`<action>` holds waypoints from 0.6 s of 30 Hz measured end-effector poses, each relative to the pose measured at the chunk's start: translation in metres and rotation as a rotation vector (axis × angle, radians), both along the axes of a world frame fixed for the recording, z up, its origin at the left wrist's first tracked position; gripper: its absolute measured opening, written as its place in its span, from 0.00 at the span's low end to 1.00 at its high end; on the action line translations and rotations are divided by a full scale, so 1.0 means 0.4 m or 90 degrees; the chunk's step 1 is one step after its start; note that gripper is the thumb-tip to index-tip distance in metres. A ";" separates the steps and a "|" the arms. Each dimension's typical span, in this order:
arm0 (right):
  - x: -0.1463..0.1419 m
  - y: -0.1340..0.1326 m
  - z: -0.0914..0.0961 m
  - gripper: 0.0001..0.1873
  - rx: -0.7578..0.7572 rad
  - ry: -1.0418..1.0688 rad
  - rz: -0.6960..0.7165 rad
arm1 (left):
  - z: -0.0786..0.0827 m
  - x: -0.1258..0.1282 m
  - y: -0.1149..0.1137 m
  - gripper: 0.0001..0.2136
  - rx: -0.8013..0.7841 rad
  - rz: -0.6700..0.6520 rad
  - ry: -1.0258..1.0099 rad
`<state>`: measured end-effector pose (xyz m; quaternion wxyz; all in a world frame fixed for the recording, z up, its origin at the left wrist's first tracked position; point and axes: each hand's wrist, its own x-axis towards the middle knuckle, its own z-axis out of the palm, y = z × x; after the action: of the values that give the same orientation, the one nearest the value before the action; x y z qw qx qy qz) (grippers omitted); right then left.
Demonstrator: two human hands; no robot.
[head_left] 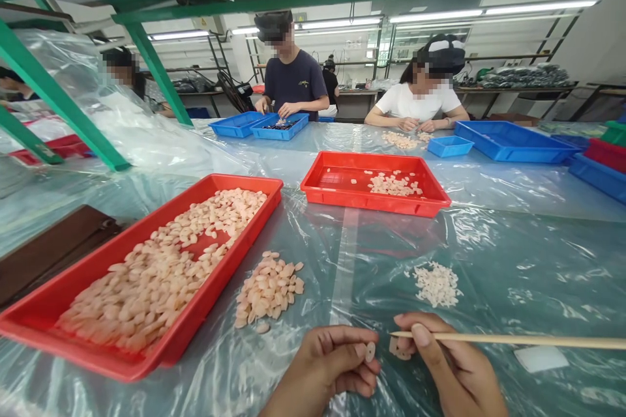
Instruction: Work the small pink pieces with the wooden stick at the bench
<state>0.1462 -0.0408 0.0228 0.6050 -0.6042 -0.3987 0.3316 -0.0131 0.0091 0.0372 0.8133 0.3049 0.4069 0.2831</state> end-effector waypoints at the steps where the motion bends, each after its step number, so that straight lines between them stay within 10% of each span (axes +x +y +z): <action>1: 0.000 0.000 0.003 0.18 0.009 0.000 -0.008 | 0.000 0.004 0.000 0.16 0.004 0.002 0.002; 13: -0.001 0.003 0.014 0.16 0.058 0.002 -0.037 | -0.003 0.026 0.003 0.19 0.011 -0.019 0.019; 18: 0.010 0.000 0.007 0.16 0.059 -0.039 -0.035 | -0.032 0.053 -0.011 0.10 0.201 -0.023 0.119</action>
<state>0.1504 -0.0408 0.0255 0.6288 -0.5960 -0.4155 0.2770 0.0079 0.0048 0.0242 0.7187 0.4611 0.4258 0.2993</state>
